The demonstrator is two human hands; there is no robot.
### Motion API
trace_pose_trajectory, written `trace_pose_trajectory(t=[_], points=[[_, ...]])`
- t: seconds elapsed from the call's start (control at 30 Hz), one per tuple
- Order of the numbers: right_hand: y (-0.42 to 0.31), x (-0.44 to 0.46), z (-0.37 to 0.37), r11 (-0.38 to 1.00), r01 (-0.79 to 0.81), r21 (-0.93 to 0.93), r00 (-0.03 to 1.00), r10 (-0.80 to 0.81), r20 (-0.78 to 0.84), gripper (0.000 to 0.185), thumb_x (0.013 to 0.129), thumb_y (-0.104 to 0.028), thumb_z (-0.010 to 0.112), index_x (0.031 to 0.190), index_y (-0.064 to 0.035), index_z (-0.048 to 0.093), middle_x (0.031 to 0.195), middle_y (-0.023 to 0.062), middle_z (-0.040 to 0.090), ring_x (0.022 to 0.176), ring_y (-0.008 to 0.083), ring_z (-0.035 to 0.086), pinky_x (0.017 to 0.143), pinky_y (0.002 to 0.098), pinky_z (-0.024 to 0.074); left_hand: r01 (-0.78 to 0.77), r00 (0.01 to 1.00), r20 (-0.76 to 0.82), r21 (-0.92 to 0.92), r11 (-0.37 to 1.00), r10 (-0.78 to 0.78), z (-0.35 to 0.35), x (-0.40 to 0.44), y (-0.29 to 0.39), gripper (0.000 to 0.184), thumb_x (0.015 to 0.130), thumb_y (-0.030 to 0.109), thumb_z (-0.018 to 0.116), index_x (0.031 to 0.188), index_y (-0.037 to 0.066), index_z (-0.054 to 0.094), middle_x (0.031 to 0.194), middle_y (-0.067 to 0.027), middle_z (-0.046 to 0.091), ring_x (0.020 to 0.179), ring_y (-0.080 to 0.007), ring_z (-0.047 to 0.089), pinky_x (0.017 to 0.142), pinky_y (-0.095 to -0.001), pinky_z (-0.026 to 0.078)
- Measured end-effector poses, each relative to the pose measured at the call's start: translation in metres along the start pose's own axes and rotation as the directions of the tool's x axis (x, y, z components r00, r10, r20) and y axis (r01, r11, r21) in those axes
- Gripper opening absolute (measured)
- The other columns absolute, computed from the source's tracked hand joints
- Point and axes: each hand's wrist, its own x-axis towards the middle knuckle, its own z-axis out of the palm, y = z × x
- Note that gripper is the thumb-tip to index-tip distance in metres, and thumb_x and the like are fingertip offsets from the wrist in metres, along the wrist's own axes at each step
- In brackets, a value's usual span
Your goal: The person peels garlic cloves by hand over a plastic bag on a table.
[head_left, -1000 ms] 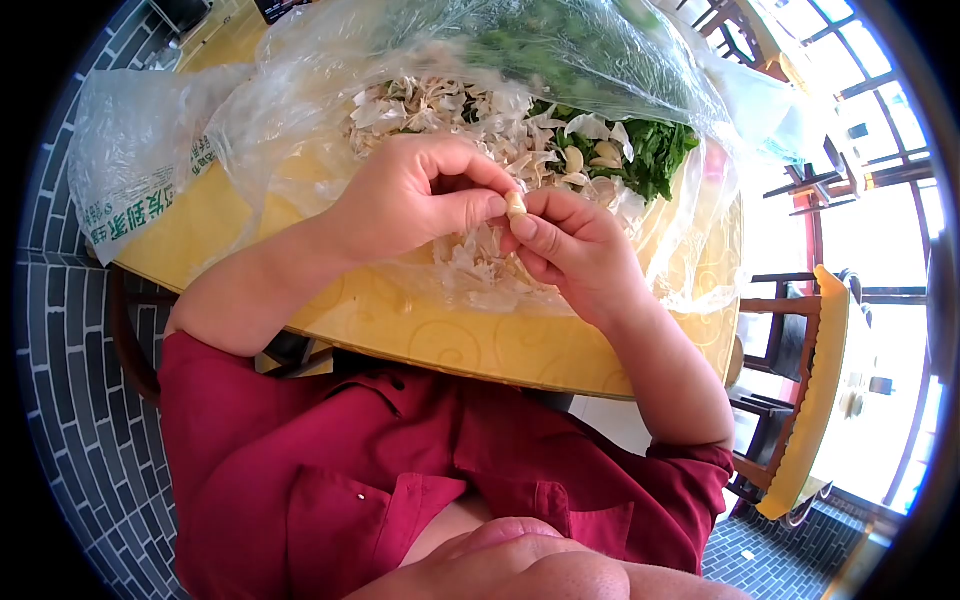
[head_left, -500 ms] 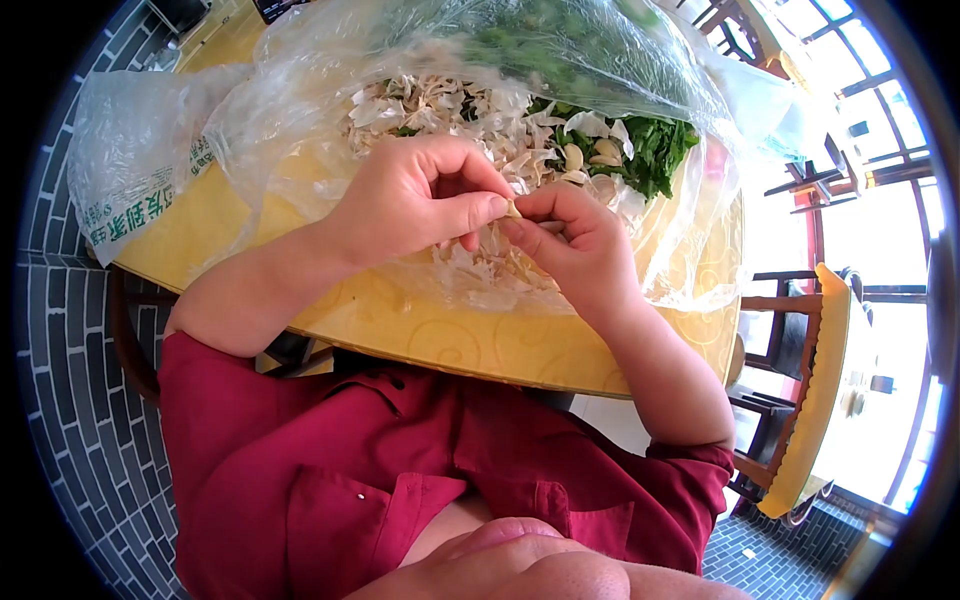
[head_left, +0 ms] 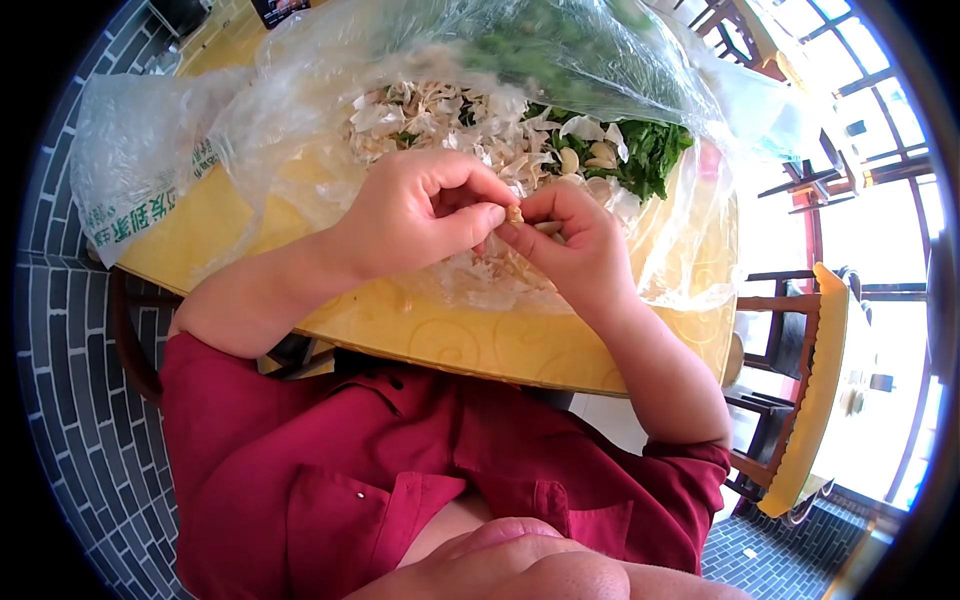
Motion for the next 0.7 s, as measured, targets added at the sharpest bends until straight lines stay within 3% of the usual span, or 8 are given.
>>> trace_pose_trajectory(t=[0.23, 0.33, 0.7], points=[[0.0001, -0.0011, 0.0026, 0.994, 0.068, -0.088, 0.997, -0.071, -0.034, 0.017, 0.075, -0.012, 0.071, 0.083, -0.0015, 0.061, 0.078, 0.0078, 0.064, 0.07, 0.0155, 0.065, 0.06, 0.027, 0.0517, -0.005, 1.0, 0.021, 0.015, 1.0, 0.005, -0.0004, 0.0005, -0.0009, 0.011, 0.082, -0.003, 0.059, 0.092, -0.001, 0.06, 0.084, -0.0044, 0.06, 0.065, -0.0069, 0.058, 0.056, -0.0197, 0.048], [-0.0048, -0.0019, 0.0015, 0.991, 0.06, -0.124, 0.998, -0.062, -0.016, 0.016, 0.075, -0.01, 0.071, 0.083, -0.0012, 0.06, 0.077, 0.0085, 0.062, 0.069, 0.0161, 0.065, 0.06, 0.0277, 0.0523, -0.012, 0.999, -0.03, 0.008, 1.0, 0.012, 0.0026, 0.0015, 0.0006, 0.007, 0.079, 0.002, 0.065, 0.086, 0.001, 0.063, 0.076, -0.0014, 0.061, 0.064, -0.0051, 0.056, 0.055, -0.0199, 0.046], [-0.0009, -0.0015, 0.003, 0.952, 0.175, -0.251, 0.982, -0.186, -0.02, 0.014, 0.072, -0.006, 0.068, 0.081, -0.0011, 0.059, 0.077, 0.0118, 0.061, 0.067, 0.0223, 0.064, 0.059, 0.0306, 0.0536, -0.071, 0.997, -0.02, 0.017, 0.997, 0.072, 0.0036, 0.0028, -0.0057, 0.007, 0.078, 0.0, 0.064, 0.084, 0.001, 0.062, 0.076, -0.0006, 0.06, 0.065, -0.0039, 0.054, 0.056, -0.0196, 0.044]])
